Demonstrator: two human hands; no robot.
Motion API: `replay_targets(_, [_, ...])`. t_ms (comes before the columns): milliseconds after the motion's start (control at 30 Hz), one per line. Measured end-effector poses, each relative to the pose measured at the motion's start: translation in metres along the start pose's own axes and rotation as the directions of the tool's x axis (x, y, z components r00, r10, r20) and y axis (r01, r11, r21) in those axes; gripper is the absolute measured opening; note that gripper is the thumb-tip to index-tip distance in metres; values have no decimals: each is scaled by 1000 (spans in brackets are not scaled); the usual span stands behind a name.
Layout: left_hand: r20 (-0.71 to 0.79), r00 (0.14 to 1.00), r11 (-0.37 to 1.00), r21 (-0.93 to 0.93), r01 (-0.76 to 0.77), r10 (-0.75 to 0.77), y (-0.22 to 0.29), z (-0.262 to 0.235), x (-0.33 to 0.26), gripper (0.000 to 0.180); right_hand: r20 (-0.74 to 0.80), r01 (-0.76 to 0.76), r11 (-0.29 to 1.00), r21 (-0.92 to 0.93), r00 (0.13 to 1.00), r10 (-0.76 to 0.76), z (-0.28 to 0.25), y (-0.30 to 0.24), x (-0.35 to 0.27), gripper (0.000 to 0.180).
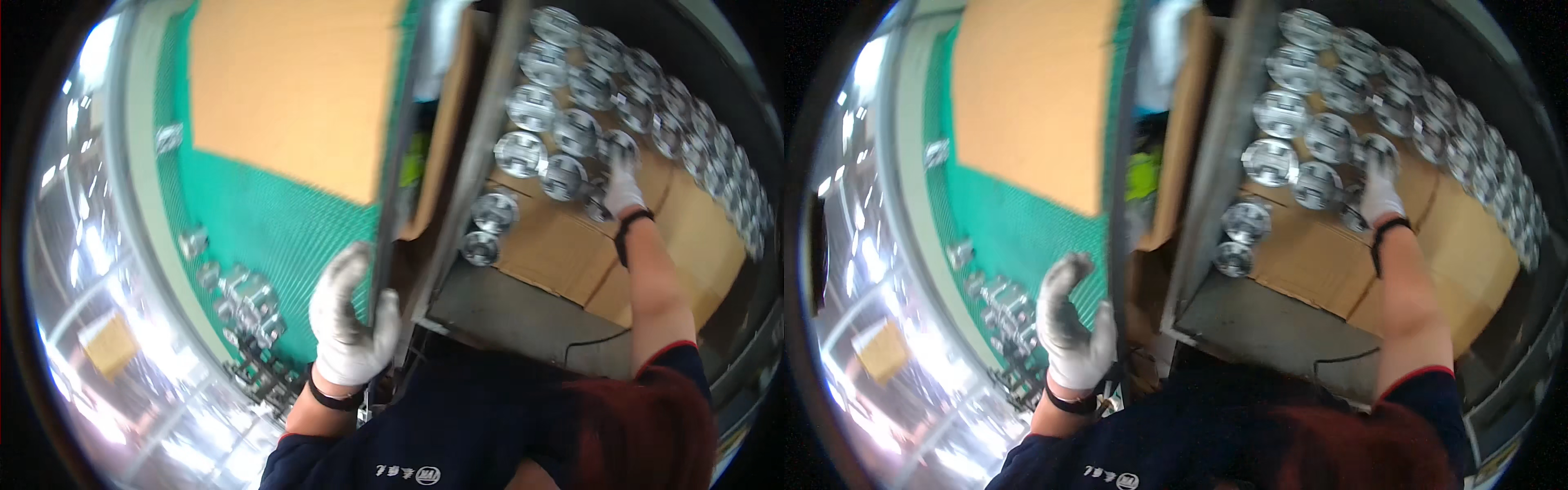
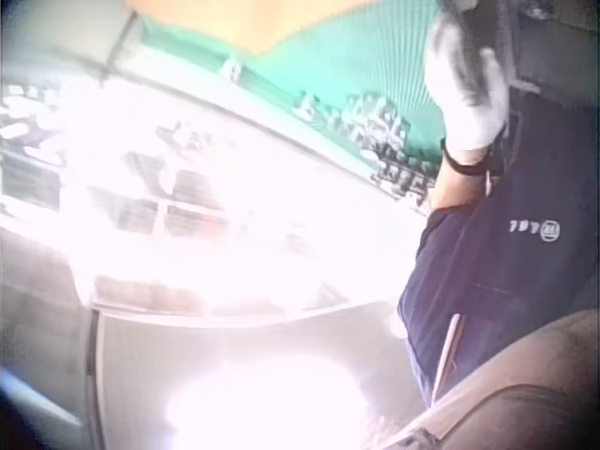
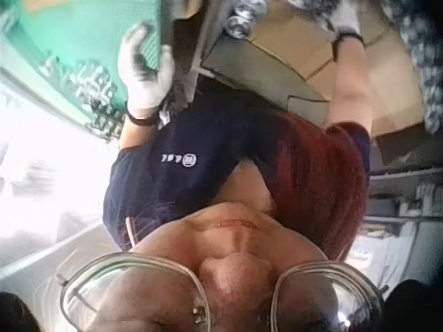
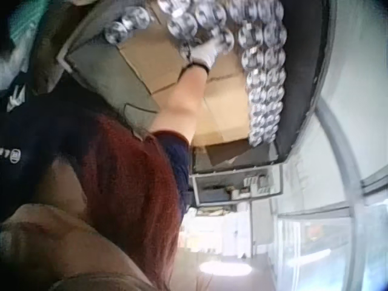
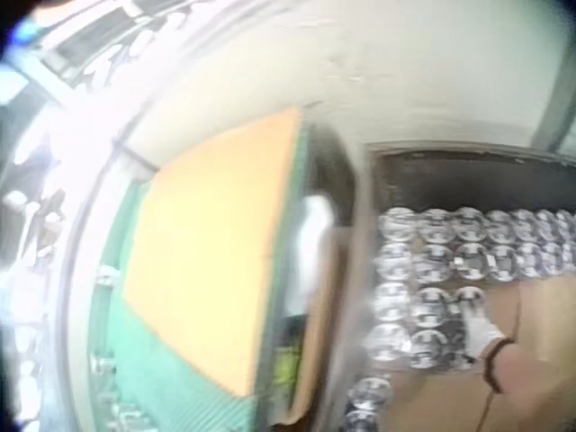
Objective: The person picks up small, cylindrical metal parts from a cardboard sheet and places them onto a jig with vertical pins. They then insert a white circular disc into the top of each part and press it down. The person repeats this process for multiple units, moving them from the jig to a green mat.
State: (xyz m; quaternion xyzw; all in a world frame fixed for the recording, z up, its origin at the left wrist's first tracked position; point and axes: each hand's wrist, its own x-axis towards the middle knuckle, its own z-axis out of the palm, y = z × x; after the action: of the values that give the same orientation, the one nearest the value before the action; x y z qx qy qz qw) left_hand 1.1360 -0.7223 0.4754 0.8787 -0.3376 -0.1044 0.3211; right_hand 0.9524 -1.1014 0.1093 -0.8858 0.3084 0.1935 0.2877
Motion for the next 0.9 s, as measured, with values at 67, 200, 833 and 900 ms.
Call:
replay_targets(67, [-139, 987, 950, 287, 120, -82, -29, -57, -36, 62, 5, -101, 994, -41, 995, 102, -32, -26, -9, 113])
replay_targets(200, [-432, 862, 553, 664, 503, -265, -135, -166, -144, 59, -433, 207, 966, 152, 893, -123, -62, -26, -17, 83])
replay_targets(833, [-161, 206, 113, 453, 884, -965, -282, -264, -239, 82, 421, 994, 104, -41, 111, -900, 90, -786, -235, 37])
replay_targets(900, [-191, 294, 183, 451, 874, -936, -282, -264, -242, 76, 486, 987, 140, -75, 159, -859, 113, -802, -227, 35])
